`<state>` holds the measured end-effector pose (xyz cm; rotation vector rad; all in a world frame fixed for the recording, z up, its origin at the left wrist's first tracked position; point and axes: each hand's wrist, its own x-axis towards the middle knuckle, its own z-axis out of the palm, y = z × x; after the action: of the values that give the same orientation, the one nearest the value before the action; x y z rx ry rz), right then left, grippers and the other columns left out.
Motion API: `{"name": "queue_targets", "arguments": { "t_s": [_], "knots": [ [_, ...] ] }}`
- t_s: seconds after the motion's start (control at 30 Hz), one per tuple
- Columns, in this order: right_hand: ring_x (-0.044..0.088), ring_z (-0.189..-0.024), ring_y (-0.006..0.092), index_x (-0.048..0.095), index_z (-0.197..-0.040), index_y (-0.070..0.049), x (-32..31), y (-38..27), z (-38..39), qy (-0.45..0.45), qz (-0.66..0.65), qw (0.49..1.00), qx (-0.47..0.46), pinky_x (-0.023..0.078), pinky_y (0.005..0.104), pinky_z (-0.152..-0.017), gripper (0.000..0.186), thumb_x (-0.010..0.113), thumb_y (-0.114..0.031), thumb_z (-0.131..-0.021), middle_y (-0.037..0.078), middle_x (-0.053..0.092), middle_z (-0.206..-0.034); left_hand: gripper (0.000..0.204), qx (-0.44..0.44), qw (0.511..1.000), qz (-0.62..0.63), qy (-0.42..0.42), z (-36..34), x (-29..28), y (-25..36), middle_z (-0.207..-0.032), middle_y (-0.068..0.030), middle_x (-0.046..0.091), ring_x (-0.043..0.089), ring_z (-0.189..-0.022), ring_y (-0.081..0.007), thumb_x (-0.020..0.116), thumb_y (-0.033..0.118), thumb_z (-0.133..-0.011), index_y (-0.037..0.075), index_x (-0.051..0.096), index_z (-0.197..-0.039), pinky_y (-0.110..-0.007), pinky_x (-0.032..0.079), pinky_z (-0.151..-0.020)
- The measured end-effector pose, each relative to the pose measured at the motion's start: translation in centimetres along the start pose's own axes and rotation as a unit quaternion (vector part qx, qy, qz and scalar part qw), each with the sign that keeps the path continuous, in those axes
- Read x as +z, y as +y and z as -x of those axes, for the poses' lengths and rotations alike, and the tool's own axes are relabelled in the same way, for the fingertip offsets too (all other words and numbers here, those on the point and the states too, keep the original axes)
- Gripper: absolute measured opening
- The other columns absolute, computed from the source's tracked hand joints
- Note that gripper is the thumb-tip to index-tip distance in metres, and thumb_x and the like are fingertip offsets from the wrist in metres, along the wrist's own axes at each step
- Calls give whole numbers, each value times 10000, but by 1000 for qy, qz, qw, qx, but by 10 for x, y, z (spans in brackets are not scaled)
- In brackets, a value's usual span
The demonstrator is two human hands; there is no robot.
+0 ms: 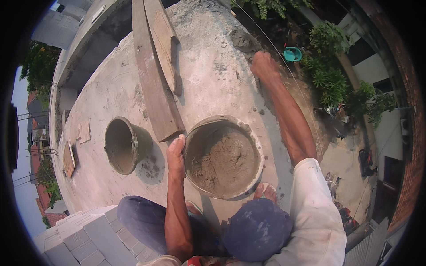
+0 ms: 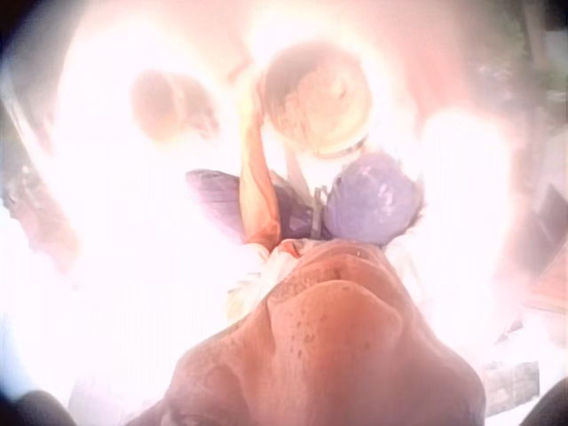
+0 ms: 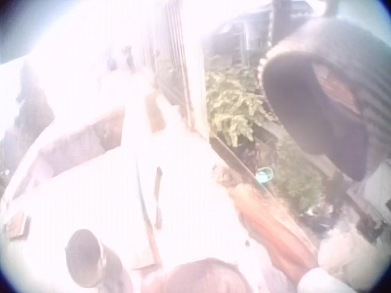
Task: The person scoops cement from a bucket using a trowel and applies it to the back of a white rectangular tile. The person then places the tile down and continues to scoop and mix cement in the bucket.
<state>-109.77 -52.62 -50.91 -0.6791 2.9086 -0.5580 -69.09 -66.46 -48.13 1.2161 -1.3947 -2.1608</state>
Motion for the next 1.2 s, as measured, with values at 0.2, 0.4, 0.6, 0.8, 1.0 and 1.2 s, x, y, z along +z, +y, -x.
{"name": "queue_targets", "arguments": {
  "t_s": [0.2, 0.4, 0.6, 0.8, 1.0, 1.2],
  "knots": [
    [690, -819, 269, 679, -1182, 12, -70, -5, 181, 20, -220, 975, -28, 545, 410, -767, 404, 783, -299, -946, 204, 726, -942, 307, 14, 1000, -26, -6, 11, 14, 15, -1030, -46, 706, 624, -893, -113, 622, 278, -1066, -21, 672, -1120, -280, 511, -820],
    [744, -851, 333, 679, -1160, -12, -145, 20, 315, -38, -23, 955, -293, 589, 417, -751, 285, 759, -171, -938, 166, 730, -987, 364, 69, 984, -164, -16, 21, 50, 27, -768, 18, 555, 460, -713, -96, 654, 337, -1018, 44, 596, -810, -312, 411, -637],
    [740, -803, 372, 638, -1022, 26, -185, -17, 320, -150, 299, 918, -213, 606, 470, -687, 212, 653, -91, -845, 198, 679, -922, 440, 114, 958, -258, -56, 40, 86, 41, -726, 18, 459, 399, -697, -110, 659, 399, -986, 52, 523, -751, -318, 356, -606],
    [732, -814, 440, 689, -876, 81, -159, -23, 289, -393, 264, 834, -284, 594, 516, -742, 190, 680, -105, -838, 265, 700, -764, 488, 145, 951, -268, -43, 48, 92, 36, -637, -73, 543, 473, -637, -160, 683, 393, -939, -22, 543, -722, -395, 434, -597],
    [727, -888, 471, 717, -982, 96, -137, -19, 319, -486, 33, 856, -171, 570, 533, -828, 316, 694, -218, -953, 307, 717, -858, 446, 143, 962, -232, -29, 50, 87, 28, -675, 19, 501, 421, -645, -99, 692, 397, -973, 51, 565, -721, -314, 368, -571],
    [582, -596, 131, 739, -1020, 19, -135, -24, 348, -567, -226, 791, 42, 493, 355, -564, 265, 665, -235, -1017, 80, 650, -723, 445, 150, 956, -252, -31, 59, 98, 27, -667, -12, 536, 464, -644, -107, 681, 388, -983, 29, 586, -739, -334, 405, -578]
  ]
}}
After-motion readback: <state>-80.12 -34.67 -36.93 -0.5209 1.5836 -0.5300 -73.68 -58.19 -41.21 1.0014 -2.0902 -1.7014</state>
